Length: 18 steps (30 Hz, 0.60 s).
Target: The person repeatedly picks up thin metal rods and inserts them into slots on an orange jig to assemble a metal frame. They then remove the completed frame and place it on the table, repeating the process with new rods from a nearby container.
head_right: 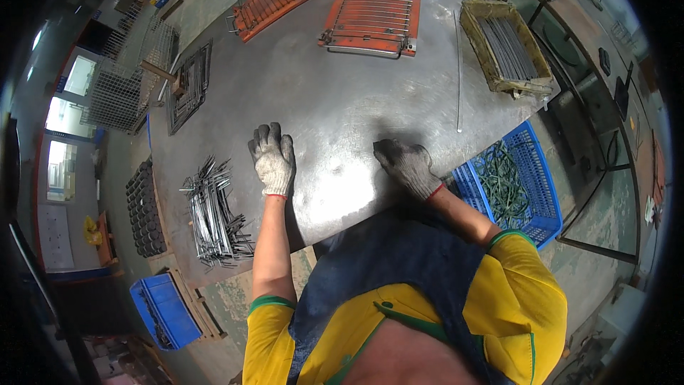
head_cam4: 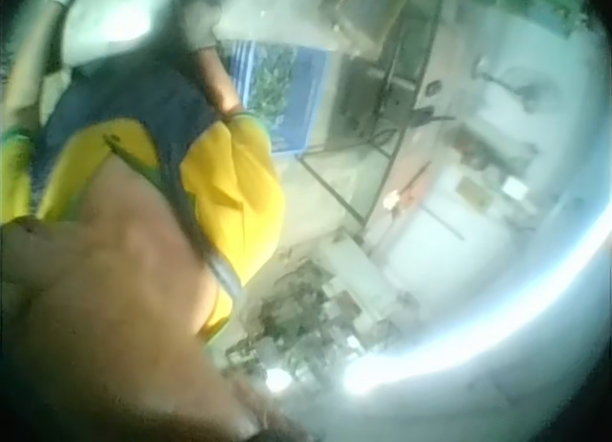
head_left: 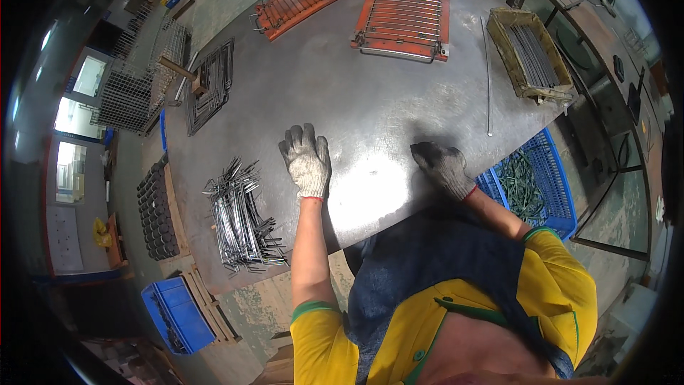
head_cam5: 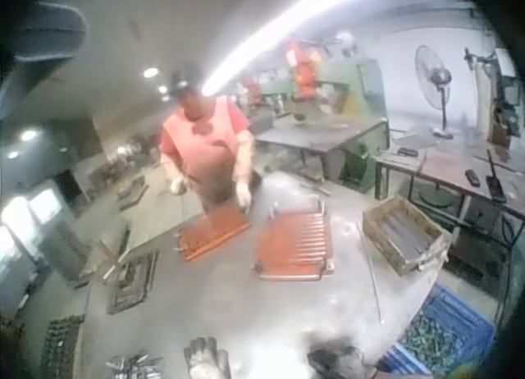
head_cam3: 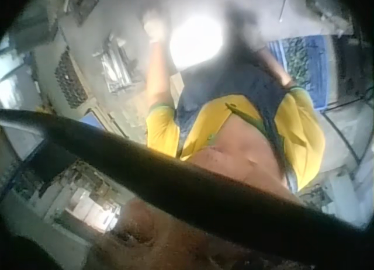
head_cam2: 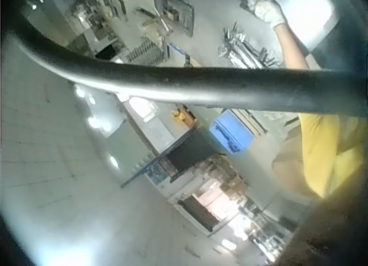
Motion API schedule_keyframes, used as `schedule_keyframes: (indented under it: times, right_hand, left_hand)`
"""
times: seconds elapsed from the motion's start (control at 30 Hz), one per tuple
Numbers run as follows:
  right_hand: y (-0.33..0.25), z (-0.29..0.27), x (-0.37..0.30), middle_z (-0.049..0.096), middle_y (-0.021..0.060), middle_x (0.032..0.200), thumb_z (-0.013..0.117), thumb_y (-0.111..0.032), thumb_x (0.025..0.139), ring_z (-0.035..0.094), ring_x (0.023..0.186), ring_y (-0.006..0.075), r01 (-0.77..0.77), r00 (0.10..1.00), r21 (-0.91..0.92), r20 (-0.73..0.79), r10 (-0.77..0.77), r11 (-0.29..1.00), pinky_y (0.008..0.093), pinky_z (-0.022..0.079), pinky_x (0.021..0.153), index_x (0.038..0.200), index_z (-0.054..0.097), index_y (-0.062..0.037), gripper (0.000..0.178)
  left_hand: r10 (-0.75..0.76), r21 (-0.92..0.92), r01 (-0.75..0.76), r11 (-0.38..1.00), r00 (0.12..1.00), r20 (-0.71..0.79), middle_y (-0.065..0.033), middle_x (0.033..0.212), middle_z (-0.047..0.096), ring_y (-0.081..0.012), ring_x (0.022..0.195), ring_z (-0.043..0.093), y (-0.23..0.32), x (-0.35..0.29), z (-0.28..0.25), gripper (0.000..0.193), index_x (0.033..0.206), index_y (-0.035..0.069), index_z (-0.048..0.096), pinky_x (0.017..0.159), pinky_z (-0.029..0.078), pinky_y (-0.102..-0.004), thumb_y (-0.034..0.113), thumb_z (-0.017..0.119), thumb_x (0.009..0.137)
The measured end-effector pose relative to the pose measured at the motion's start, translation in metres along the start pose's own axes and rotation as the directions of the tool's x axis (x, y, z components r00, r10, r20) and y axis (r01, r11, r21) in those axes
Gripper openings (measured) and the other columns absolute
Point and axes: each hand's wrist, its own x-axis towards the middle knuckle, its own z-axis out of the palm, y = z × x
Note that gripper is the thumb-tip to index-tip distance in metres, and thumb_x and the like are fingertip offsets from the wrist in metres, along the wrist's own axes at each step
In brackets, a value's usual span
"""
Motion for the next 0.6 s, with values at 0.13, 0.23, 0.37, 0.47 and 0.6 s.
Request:
schedule_keyframes:
  times: [0.13, 0.23, 0.37, 0.47, 0.6]
  right_hand:
    - [-0.0018, 0.0, -0.0006, 0.067, 0.0039, 0.109, 0.054, -0.032, 0.093, 0.066, 0.09, 0.0241, -0.037, 0.999, 0.001, 0.001, 0.037, 0.999, 0.0412, 0.051, 0.072, 0.11, 0.066, -0.0146, 0.027]
    - [-0.0051, -0.0033, 0.0024, 0.066, 0.0034, 0.11, 0.053, -0.034, 0.094, 0.066, 0.092, 0.0241, -0.164, 0.985, 0.13, 0.072, 0.156, 0.978, 0.0427, 0.05, 0.076, 0.113, 0.065, -0.0164, 0.028]
    - [-0.0048, -0.0013, 0.0018, 0.067, 0.006, 0.109, 0.057, -0.03, 0.092, 0.066, 0.09, 0.0268, -0.124, 0.992, 0.114, 0.02, 0.123, 0.986, 0.0421, 0.051, 0.077, 0.109, 0.066, -0.0142, 0.025]
    - [-0.0035, -0.0011, 0.0017, 0.066, 0.0046, 0.111, 0.055, -0.032, 0.093, 0.066, 0.091, 0.0256, -0.156, 0.987, 0.121, 0.067, 0.149, 0.98, 0.0435, 0.05, 0.077, 0.112, 0.065, -0.0162, 0.027]
    - [-0.0049, -0.0043, 0.0037, 0.066, 0.0039, 0.11, 0.054, -0.034, 0.094, 0.066, 0.091, 0.0244, -0.166, 0.984, 0.137, 0.08, 0.157, 0.977, 0.0433, 0.05, 0.075, 0.113, 0.064, -0.0161, 0.028]
  left_hand:
    - [-0.001, -0.018, 0.001, 1.0, 1.0, 0.001, -0.0122, 0.107, 0.051, -0.0274, 0.108, 0.048, 0.0005, 0.0006, -0.0012, 0.029, 0.11, 0.006, 0.054, 0.096, 0.035, -0.0437, 0.021, 0.055, 0.086]
    - [0.004, -0.018, -0.004, 1.0, 1.0, -0.003, -0.0123, 0.106, 0.052, -0.0279, 0.108, 0.048, 0.0015, 0.001, -0.0016, 0.028, 0.11, 0.005, 0.054, 0.096, 0.035, -0.0433, 0.02, 0.055, 0.085]
    - [-0.013, -0.054, 0.014, 0.998, 1.0, 0.019, -0.0125, 0.106, 0.052, -0.0283, 0.106, 0.048, 0.0019, 0.0006, -0.0021, 0.028, 0.109, 0.005, 0.054, 0.095, 0.035, -0.0428, 0.019, 0.056, 0.086]
    - [-0.022, -0.056, 0.023, 0.998, 1.0, 0.012, -0.0126, 0.105, 0.052, -0.0284, 0.107, 0.049, 0.0033, 0.0009, -0.0037, 0.028, 0.109, 0.005, 0.054, 0.095, 0.036, -0.0428, 0.02, 0.056, 0.086]
    - [-0.013, -0.056, 0.012, 0.998, 1.0, -0.015, -0.0128, 0.107, 0.053, -0.0286, 0.109, 0.049, 0.0012, 0.0002, -0.0002, 0.028, 0.109, 0.005, 0.055, 0.096, 0.036, -0.0433, 0.02, 0.056, 0.086]
